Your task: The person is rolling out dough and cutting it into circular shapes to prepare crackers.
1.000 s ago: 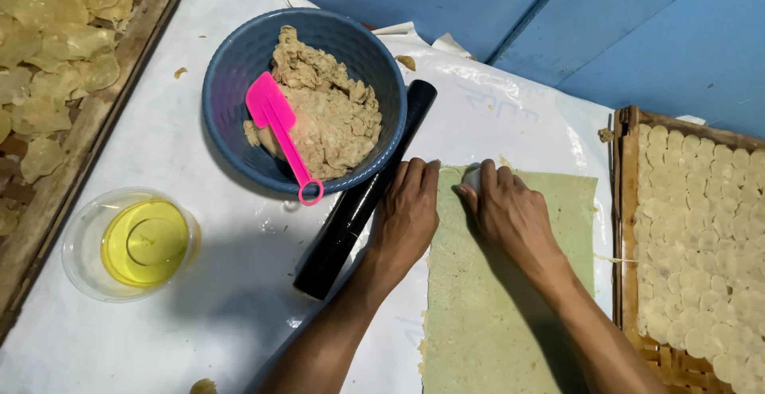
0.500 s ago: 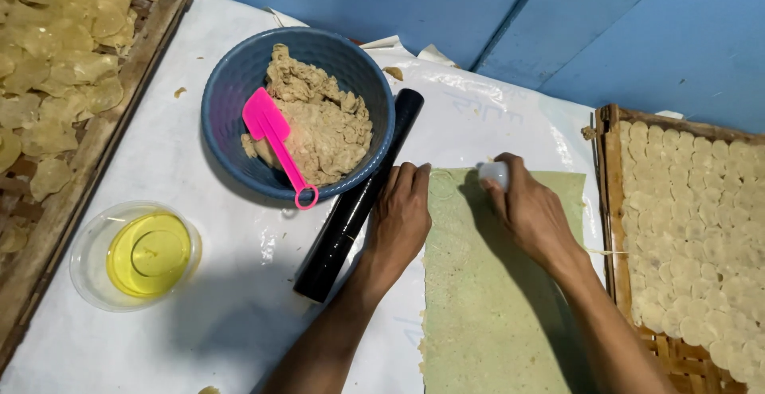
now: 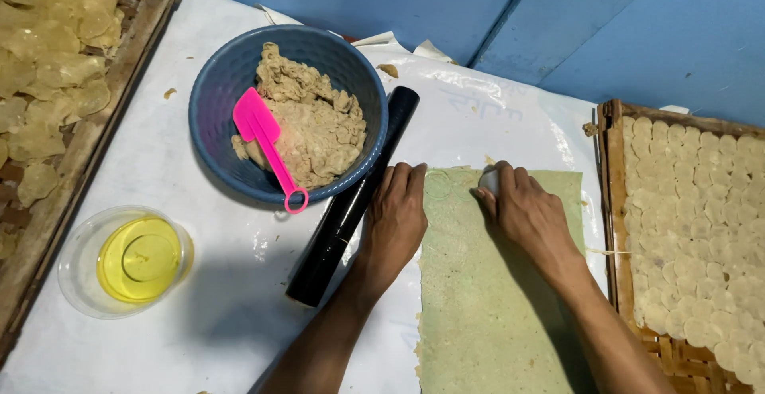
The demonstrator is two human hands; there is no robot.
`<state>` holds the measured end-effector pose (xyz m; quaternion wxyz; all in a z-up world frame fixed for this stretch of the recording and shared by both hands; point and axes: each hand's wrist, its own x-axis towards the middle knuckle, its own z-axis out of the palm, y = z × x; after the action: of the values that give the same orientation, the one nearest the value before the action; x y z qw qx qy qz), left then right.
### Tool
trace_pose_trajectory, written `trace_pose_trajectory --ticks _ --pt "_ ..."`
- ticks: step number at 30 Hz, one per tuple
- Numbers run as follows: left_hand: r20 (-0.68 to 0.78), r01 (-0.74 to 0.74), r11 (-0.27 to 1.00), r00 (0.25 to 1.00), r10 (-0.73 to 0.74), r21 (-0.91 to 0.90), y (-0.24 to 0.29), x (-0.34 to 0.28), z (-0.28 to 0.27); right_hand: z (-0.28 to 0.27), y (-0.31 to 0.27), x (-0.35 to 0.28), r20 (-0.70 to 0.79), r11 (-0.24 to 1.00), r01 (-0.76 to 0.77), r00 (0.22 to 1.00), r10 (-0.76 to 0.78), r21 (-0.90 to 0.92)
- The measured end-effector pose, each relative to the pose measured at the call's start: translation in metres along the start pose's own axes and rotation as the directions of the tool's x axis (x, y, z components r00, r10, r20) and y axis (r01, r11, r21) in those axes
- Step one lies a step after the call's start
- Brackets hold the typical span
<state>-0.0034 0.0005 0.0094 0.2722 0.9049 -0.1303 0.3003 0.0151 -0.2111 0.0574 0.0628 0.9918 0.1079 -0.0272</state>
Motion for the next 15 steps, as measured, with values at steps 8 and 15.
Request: trace_pose_trajectory --ticks 8,15 --pt "0.018 0.004 1.000 1.000 -0.005 0.024 0.000 0.000 0.001 -0.015 -0.008 0.003 0.041 0.999 0.016 0.999 -0.014 -0.042" --pt "0.014 -0.003 1.000 1.000 0.003 0.012 -0.002 -0.004 0.009 -0.021 -0.010 -0.003 0.063 0.998 0.002 0.998 -0.006 0.063"
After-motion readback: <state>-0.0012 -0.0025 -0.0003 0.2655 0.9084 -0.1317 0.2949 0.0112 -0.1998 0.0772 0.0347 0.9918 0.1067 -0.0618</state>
